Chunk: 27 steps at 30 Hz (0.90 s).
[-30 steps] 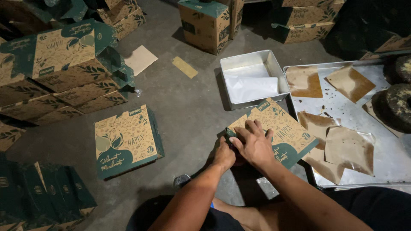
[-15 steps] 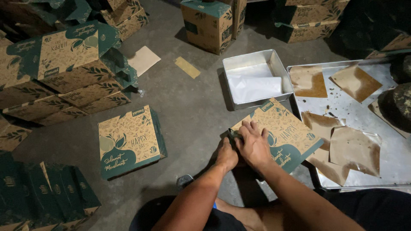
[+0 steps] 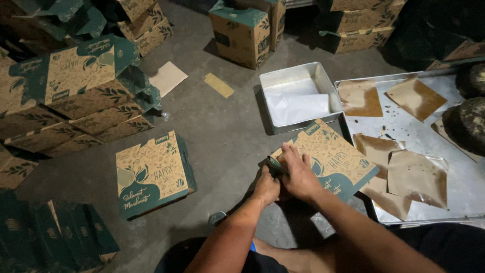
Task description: The person repeatedly opens a cardboard box, places a plastic liner inside, picks up a doughnut from a tray, places it in the box, closes the box, and stacks it with other finished boxes. The process is repeated multiple times.
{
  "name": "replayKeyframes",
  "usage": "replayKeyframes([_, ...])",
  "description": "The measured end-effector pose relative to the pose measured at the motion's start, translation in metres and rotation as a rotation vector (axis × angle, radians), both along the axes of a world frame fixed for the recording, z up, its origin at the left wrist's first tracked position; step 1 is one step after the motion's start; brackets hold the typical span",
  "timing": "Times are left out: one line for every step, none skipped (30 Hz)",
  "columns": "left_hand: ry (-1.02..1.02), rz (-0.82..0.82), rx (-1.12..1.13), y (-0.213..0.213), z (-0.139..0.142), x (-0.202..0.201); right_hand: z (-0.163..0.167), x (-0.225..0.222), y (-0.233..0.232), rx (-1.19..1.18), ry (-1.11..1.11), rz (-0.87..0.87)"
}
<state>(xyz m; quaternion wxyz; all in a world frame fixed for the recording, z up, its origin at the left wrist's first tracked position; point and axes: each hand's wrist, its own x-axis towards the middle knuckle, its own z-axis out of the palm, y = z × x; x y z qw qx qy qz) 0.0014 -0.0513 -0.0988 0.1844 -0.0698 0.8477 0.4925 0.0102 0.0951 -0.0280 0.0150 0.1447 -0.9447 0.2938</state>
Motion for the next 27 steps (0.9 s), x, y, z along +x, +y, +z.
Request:
replayKeyframes([0.013, -0.003, 0.006, 0.001, 0.001, -0.001, 0.006, 0.006, 0.008, -0.014, -0.036, 0.051])
replayKeyframes([-0.110, 0.043, 0.175, 0.002, 0.002, -0.003, 0.011, 0.014, 0.014, 0.099, -0.102, 0.013])
replayKeyframes([-0.240, 0.090, 0.345, 0.003, 0.002, -0.004, 0.013, 0.026, 0.018, 0.212, -0.172, -0.027])
replayKeyframes([-0.373, 0.137, 0.515, 0.004, 0.002, -0.004, 0.015, 0.036, 0.020, 0.326, -0.244, -0.070])
replayKeyframes([-0.369, 0.134, 0.485, 0.006, 0.002, -0.004, 0.015, 0.043, 0.020, 0.351, -0.183, -0.087])
replayKeyframes([-0.363, 0.133, 0.452, 0.007, 0.002, -0.004, 0.014, 0.046, 0.016, 0.372, -0.121, -0.102])
replayKeyframes([-0.356, 0.133, 0.415, 0.008, 0.002, -0.003, 0.012, 0.049, 0.012, 0.389, -0.059, -0.117])
replayKeyframes([-0.346, 0.115, 0.361, 0.008, 0.001, -0.001, 0.010, 0.051, 0.010, 0.397, -0.062, -0.107])
replayKeyframes([-0.334, 0.096, 0.310, 0.008, 0.000, 0.001, 0.009, 0.052, 0.008, 0.406, -0.062, -0.097])
replayKeyframes([-0.322, 0.077, 0.262, 0.008, -0.001, 0.002, 0.007, 0.053, 0.006, 0.418, -0.062, -0.087])
replayKeyframes([-0.308, 0.065, 0.288, 0.009, -0.002, 0.004, 0.007, 0.054, 0.006, 0.424, -0.042, -0.081])
replayKeyframes([-0.291, 0.056, 0.312, 0.008, -0.003, 0.004, 0.007, 0.053, 0.007, 0.427, -0.020, -0.073])
replayKeyframes([-0.275, 0.049, 0.334, 0.007, -0.004, 0.004, 0.008, 0.052, 0.008, 0.429, 0.002, -0.064])
replayKeyframes([-0.265, 0.041, 0.268, 0.007, -0.005, 0.004, 0.010, 0.051, 0.009, 0.438, -0.035, -0.055])
replayKeyframes([-0.254, 0.032, 0.203, 0.006, -0.007, 0.004, 0.012, 0.049, 0.010, 0.448, -0.072, -0.049])
replayKeyframes([-0.241, 0.024, 0.140, 0.006, -0.008, 0.002, 0.014, 0.044, 0.010, 0.460, -0.106, -0.041])
replayKeyframes([-0.133, -0.006, 0.139, 0.006, -0.009, 0.001, 0.017, 0.038, 0.008, 0.384, -0.088, -0.064])
replayKeyframes([-0.082, -0.023, 0.149, 0.007, -0.009, 0.000, 0.019, 0.029, 0.005, 0.307, -0.071, -0.085])
replayKeyframes([-0.055, -0.038, 0.170, 0.007, -0.009, -0.001, 0.021, 0.020, 0.001, 0.231, -0.057, -0.107])
replayKeyframes([-0.126, -0.019, 0.224, 0.007, -0.009, -0.001, 0.022, 0.010, -0.003, 0.213, -0.056, -0.107])
replayKeyframes([-0.181, -0.001, 0.272, 0.008, -0.010, -0.001, 0.024, -0.002, -0.008, 0.194, -0.050, -0.106])
replayKeyframes([-0.233, 0.016, 0.318, 0.008, -0.009, -0.001, 0.025, -0.010, -0.013, 0.171, -0.040, -0.103])
replayKeyframes([-0.239, 0.017, 0.321, 0.009, -0.008, 0.000, 0.024, -0.014, -0.017, 0.203, -0.071, -0.107])
replayKeyframes([-0.246, 0.019, 0.329, 0.008, -0.006, 0.001, 0.024, -0.019, -0.020, 0.235, -0.099, -0.110])
replayKeyframes([-0.249, 0.025, 0.341, 0.008, -0.004, 0.002, 0.022, -0.022, -0.022, 0.266, -0.125, -0.114])
replayKeyframes([-0.233, 0.023, 0.331, 0.008, -0.001, 0.003, 0.020, -0.023, -0.023, 0.282, -0.096, -0.097])
replayKeyframes([-0.216, 0.022, 0.317, 0.007, 0.002, 0.004, 0.017, -0.022, -0.022, 0.301, -0.070, -0.080])
